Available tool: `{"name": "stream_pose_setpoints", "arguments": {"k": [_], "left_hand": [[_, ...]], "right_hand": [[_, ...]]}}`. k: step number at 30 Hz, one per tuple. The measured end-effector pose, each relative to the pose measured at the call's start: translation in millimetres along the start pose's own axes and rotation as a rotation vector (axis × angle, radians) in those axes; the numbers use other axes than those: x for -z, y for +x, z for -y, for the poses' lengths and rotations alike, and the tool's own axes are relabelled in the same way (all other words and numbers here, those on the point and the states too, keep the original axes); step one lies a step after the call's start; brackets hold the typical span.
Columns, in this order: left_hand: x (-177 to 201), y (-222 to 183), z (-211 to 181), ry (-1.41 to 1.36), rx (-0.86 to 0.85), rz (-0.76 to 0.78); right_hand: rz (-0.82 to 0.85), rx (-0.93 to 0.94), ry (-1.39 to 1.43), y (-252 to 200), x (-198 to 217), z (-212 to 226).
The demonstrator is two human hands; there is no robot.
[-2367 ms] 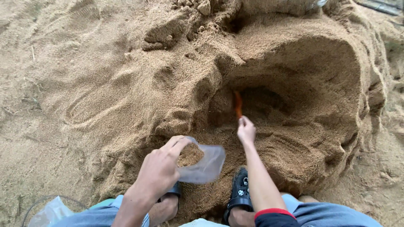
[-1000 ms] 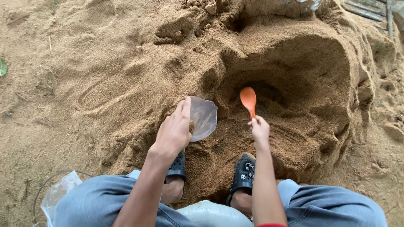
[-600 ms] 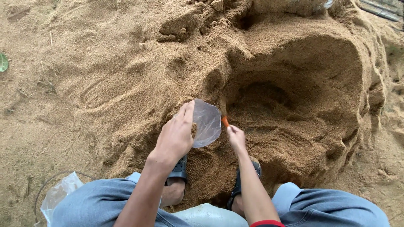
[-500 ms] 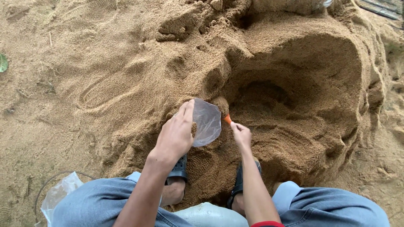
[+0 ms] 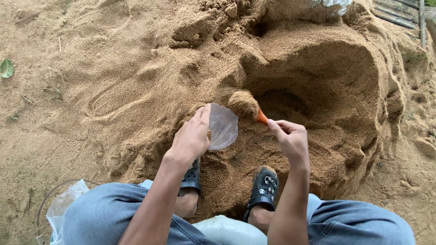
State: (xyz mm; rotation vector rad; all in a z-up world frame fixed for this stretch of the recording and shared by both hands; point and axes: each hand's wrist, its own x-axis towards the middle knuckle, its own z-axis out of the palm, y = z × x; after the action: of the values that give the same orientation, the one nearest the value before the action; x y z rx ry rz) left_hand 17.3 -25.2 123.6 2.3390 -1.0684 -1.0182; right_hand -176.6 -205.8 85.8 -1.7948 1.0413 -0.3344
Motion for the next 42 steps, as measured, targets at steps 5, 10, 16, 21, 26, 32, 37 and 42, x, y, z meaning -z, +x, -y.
{"name": "stream_pose_setpoints", "arguments": {"k": [5,10,16,21,26,32,37,42], "left_hand": [[8,-6,-9,-0.026,-0.048,-0.041],[14,-11,-11,-0.044,-0.006,-0.017],[3,-2,3,-0.001,-0.016,-0.035],[4,1,2,0.018,0.037,-0.002],[6,0,1,0.068,0.047,0.017],[6,2,2,0.081,0.024,0.020],[-1,7,9,0.075,0.007,-0.020],[4,6,0,0.037,0.017,-0.016]], "right_hand": [[0.035,0.092,-0.096,-15,-8,28],[0.052,0.093,0.015,-2,-18,1],[-0.168,-0.276,-0.012,32,-60,-158],[-0.130,-0.433,-0.205,2,-124,-228],[-0.020,-0.309,-0.167,-25,-171,-190],[-0.034,-0.365,0.139,-6,-143,-194],[-0.105,-0.271,0.017,26,-93,-165],[-0.090,-0.094,0.048,24,-34,-79]]}}
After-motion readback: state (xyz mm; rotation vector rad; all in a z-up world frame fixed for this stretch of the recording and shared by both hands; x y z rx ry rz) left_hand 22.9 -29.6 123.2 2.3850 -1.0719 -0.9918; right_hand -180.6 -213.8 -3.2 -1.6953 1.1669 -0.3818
